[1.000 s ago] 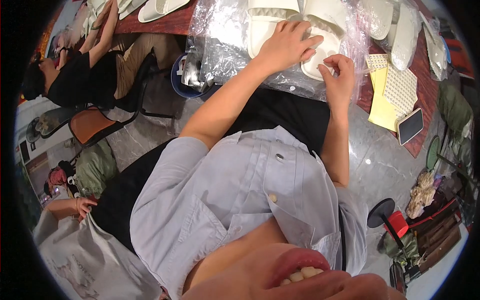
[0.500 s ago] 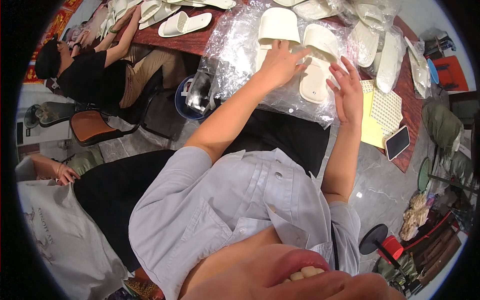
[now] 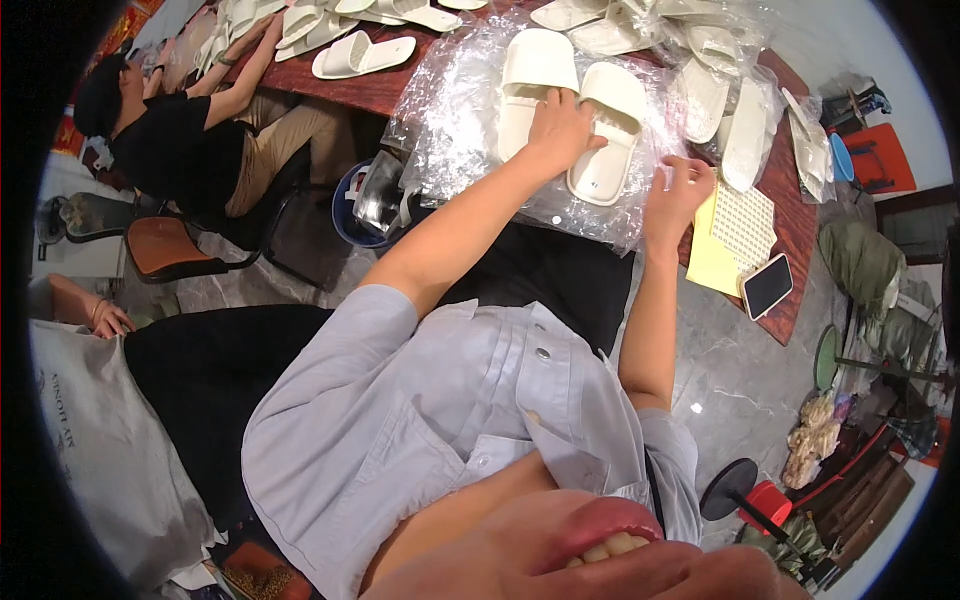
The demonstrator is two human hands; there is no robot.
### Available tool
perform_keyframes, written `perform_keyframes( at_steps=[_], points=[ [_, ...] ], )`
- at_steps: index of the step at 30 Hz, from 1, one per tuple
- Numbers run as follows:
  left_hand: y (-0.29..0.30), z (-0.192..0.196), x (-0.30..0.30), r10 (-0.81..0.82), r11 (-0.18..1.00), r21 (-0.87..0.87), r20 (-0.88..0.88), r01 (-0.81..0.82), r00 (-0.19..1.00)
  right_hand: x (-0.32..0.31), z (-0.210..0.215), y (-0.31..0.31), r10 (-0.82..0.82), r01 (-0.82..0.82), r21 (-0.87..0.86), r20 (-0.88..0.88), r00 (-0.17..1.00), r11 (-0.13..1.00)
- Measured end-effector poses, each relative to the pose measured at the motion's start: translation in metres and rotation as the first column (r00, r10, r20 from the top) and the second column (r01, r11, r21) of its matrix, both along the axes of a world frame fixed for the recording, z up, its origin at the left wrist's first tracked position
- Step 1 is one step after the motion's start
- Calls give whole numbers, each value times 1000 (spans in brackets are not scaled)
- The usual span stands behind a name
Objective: The person packs manufactured white slides into plastic bags by hand, inserting paper inserts into each bag before placing the shoes inside.
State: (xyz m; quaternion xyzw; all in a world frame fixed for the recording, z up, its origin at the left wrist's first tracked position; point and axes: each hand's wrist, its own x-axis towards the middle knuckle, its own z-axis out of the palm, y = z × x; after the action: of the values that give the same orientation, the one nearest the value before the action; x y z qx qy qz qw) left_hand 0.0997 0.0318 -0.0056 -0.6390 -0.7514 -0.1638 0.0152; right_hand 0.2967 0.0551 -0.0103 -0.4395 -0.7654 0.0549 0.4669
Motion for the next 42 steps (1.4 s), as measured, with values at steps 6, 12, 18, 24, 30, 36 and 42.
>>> perform_keyframes(
  at_steps=[6, 12, 18, 24, 30, 36, 42],
  points=[
    [6, -1, 24, 68, 990, 106, 244, -96, 967, 8, -5, 21, 34, -128, 145, 522, 852, 981],
    [5, -1, 15, 162, 982, 70, 147, -174, 976, 8, -46, 36, 55, -32, -54, 512, 857, 998],
    [3, -8, 8, 229, 965, 95, 151, -245, 962, 9, -44, 43, 79, -82, -17, 514, 854, 996],
    [23, -2, 7, 200, 980, -42, 196, -196, 960, 8, -40, 37, 68, -49, -48, 558, 827, 998],
    [25, 2, 13, 106, 969, 170, 366, -179, 925, 14, -49, 41, 49, -1, -79, 607, 793, 997],
    [-5, 38, 8, 7, 906, 404, 288, -128, 958, 12, -43, 38, 54, -19, -65, 589, 806, 998],
    [-66, 61, -26, -205, 870, 493, 326, 18, 923, 6, -45, 38, 63, -5, -97, 602, 796, 995]
  ],
)
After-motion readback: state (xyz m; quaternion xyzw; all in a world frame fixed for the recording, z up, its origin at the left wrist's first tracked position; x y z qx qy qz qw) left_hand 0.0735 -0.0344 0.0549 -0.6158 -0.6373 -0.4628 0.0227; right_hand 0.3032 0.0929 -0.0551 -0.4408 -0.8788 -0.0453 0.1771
